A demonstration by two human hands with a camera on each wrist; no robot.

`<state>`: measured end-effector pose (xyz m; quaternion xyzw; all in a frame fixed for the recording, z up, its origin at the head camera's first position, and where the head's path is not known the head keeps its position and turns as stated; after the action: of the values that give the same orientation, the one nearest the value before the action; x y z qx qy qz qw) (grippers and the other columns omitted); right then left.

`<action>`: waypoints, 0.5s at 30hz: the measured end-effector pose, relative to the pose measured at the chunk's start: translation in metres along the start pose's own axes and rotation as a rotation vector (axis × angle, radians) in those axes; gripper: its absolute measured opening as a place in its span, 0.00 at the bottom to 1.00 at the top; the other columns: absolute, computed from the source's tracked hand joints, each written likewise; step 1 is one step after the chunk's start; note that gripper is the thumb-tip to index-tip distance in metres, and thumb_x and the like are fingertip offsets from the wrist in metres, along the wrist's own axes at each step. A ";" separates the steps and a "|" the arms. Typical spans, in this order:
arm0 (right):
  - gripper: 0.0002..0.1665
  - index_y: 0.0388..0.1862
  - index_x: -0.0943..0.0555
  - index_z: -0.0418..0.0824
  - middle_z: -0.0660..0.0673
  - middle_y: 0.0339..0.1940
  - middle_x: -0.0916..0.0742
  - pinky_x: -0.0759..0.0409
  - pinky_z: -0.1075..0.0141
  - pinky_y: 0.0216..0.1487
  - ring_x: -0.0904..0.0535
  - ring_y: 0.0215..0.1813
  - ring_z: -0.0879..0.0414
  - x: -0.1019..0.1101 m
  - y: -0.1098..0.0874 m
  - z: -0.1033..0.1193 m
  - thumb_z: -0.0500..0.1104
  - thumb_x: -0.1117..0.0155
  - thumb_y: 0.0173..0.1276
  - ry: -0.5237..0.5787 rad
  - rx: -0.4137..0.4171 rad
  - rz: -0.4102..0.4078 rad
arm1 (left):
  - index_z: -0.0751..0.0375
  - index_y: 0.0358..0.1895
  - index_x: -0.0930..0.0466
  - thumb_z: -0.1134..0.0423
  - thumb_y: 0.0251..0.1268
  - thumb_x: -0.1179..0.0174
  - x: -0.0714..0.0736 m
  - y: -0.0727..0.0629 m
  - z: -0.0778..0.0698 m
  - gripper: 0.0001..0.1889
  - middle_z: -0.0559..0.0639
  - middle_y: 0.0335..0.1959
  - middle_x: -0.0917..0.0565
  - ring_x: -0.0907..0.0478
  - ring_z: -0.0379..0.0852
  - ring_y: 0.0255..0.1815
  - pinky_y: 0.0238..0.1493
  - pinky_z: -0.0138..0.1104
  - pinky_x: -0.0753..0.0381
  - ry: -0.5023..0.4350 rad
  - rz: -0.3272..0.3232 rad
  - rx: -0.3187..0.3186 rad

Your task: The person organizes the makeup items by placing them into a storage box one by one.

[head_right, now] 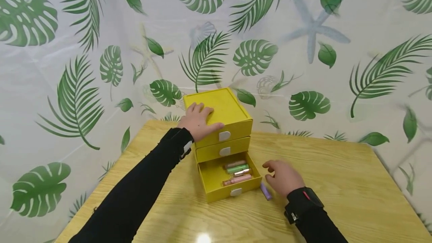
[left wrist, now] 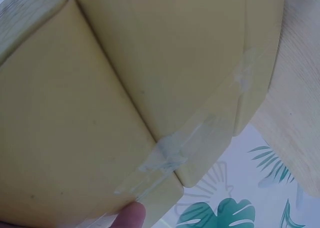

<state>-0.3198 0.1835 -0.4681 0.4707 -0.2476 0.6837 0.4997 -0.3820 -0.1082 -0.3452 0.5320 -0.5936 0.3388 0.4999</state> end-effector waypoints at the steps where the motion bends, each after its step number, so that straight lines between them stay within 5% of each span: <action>1: 0.19 0.58 0.17 0.36 0.39 0.48 0.13 0.17 0.51 0.42 0.17 0.46 0.45 -0.003 -0.001 -0.002 0.37 0.34 0.68 0.001 -0.007 0.018 | 0.46 0.77 0.36 0.22 0.64 0.54 0.000 0.000 0.000 0.45 0.56 0.79 0.43 0.55 0.59 0.81 0.69 0.62 0.37 -0.003 -0.002 -0.001; 15: 0.22 0.58 0.19 0.35 0.48 0.35 0.16 0.21 0.54 0.37 0.21 0.35 0.54 -0.029 -0.003 -0.005 0.44 0.31 0.68 -0.040 -0.133 0.156 | 0.47 0.77 0.34 0.24 0.64 0.52 0.004 -0.004 -0.003 0.44 0.58 0.79 0.41 0.53 0.61 0.80 0.69 0.61 0.36 -0.011 -0.016 -0.012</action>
<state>-0.3179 0.1755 -0.4966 0.4296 -0.3382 0.6929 0.4701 -0.3770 -0.1073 -0.3406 0.5356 -0.5940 0.3283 0.5025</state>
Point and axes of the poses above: each hand's wrist, its own y-axis towards the middle knuckle, its own x-axis out of the back of the hand, z = x × y, the point moved 5 cm from there along y, towards the middle knuckle
